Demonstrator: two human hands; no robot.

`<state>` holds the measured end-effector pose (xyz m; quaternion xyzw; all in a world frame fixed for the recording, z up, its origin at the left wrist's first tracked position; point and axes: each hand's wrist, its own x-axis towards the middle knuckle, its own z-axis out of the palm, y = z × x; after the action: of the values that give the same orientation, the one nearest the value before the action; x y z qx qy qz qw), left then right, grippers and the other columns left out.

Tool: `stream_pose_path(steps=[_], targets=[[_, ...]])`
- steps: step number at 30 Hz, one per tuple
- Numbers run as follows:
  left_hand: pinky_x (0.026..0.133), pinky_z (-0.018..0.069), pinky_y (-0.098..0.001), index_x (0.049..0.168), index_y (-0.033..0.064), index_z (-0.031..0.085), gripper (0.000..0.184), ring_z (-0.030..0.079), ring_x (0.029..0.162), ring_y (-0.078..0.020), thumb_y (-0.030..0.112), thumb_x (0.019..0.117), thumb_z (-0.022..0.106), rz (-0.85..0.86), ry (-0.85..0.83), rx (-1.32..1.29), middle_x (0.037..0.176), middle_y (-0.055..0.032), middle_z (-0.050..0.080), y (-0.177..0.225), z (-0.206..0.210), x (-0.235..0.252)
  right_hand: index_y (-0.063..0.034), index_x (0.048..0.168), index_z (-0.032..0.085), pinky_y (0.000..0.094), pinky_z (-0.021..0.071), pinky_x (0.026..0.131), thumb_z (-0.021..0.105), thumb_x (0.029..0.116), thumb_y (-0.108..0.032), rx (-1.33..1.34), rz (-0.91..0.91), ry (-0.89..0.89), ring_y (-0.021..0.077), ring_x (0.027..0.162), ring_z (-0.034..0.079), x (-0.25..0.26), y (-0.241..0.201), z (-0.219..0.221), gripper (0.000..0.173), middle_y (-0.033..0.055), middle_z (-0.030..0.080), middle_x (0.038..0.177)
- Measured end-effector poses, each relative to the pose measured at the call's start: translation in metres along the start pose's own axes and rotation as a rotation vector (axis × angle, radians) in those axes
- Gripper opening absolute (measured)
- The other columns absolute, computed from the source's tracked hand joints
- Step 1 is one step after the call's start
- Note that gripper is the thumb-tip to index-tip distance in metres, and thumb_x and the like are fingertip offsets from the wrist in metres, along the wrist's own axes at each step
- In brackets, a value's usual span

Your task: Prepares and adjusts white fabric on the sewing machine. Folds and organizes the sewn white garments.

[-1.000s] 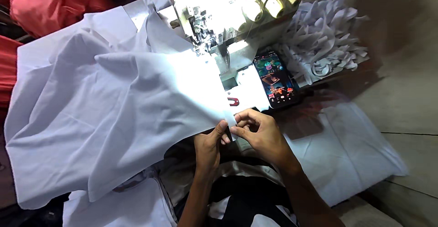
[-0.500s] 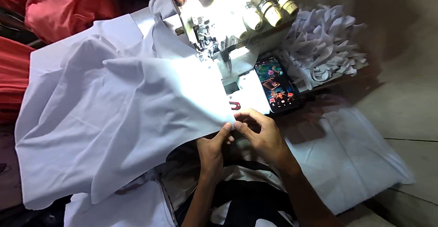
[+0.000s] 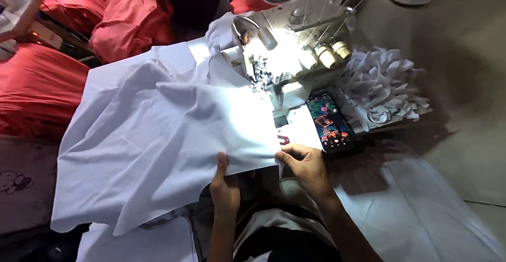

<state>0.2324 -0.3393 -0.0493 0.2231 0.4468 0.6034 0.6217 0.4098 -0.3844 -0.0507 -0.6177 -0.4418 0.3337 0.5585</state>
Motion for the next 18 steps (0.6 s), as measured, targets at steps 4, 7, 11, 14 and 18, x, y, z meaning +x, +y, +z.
stream_pose_path(steps=[4, 7, 11, 14, 18], targets=[[0.075, 0.0651, -0.0336, 0.118, 0.004, 0.064, 0.02, 0.076, 0.084, -0.0152, 0.015, 0.1071, 0.051, 0.038, 0.082, 0.001, 0.098, -0.0051, 0.076, -0.007, -0.016, -0.002, -0.0089, 0.091, 0.079, 0.0174, 0.0592, 0.07, 0.077, 0.0901, -0.018, -0.09, -0.001, 0.042, 0.0001, 0.074, 0.07, 0.0, 0.003, 0.0, 0.009, -0.0031, 0.076, 0.082], [0.075, 0.0655, -0.0345, 0.12, 0.0025, 0.063, 0.02, 0.076, 0.085, -0.0167, 0.014, 0.1062, 0.053, 0.05, 0.086, 0.01, 0.099, -0.0065, 0.076, -0.01, -0.024, -0.003, -0.0092, 0.092, 0.079, 0.0177, 0.0595, 0.07, 0.077, 0.0901, -0.019, -0.131, -0.01, 0.055, -0.0001, 0.074, 0.07, 0.0, 0.006, 0.0, 0.01, -0.0033, 0.076, 0.082], [0.076, 0.0654, -0.035, 0.119, 0.0021, 0.062, 0.019, 0.076, 0.086, -0.0167, 0.013, 0.1055, 0.054, 0.058, 0.077, -0.005, 0.1, -0.0066, 0.076, -0.012, -0.028, -0.001, -0.0076, 0.093, 0.078, 0.0178, 0.0599, 0.072, 0.077, 0.09, -0.016, -0.128, -0.005, 0.034, 0.0012, 0.075, 0.071, 0.001, 0.006, 0.0, 0.009, -0.0022, 0.076, 0.083], [0.078, 0.0651, -0.0342, 0.118, 0.002, 0.063, 0.019, 0.076, 0.087, -0.0162, 0.013, 0.1049, 0.055, 0.044, 0.072, -0.019, 0.1, -0.0065, 0.076, -0.01, -0.03, 0.0, -0.0084, 0.095, 0.079, 0.0174, 0.0597, 0.071, 0.076, 0.0909, -0.017, -0.142, 0.014, 0.021, 0.0011, 0.075, 0.071, -0.001, 0.003, -0.001, 0.01, -0.0025, 0.076, 0.084], [0.078, 0.0652, -0.0337, 0.117, 0.0026, 0.065, 0.019, 0.076, 0.087, -0.0165, 0.014, 0.1037, 0.058, 0.035, 0.039, -0.039, 0.1, -0.0074, 0.077, -0.011, -0.034, -0.001, -0.0083, 0.095, 0.079, 0.0174, 0.0597, 0.07, 0.075, 0.0914, -0.018, -0.143, 0.017, 0.019, 0.001, 0.074, 0.07, -0.002, 0.002, -0.001, 0.011, -0.0028, 0.076, 0.084]])
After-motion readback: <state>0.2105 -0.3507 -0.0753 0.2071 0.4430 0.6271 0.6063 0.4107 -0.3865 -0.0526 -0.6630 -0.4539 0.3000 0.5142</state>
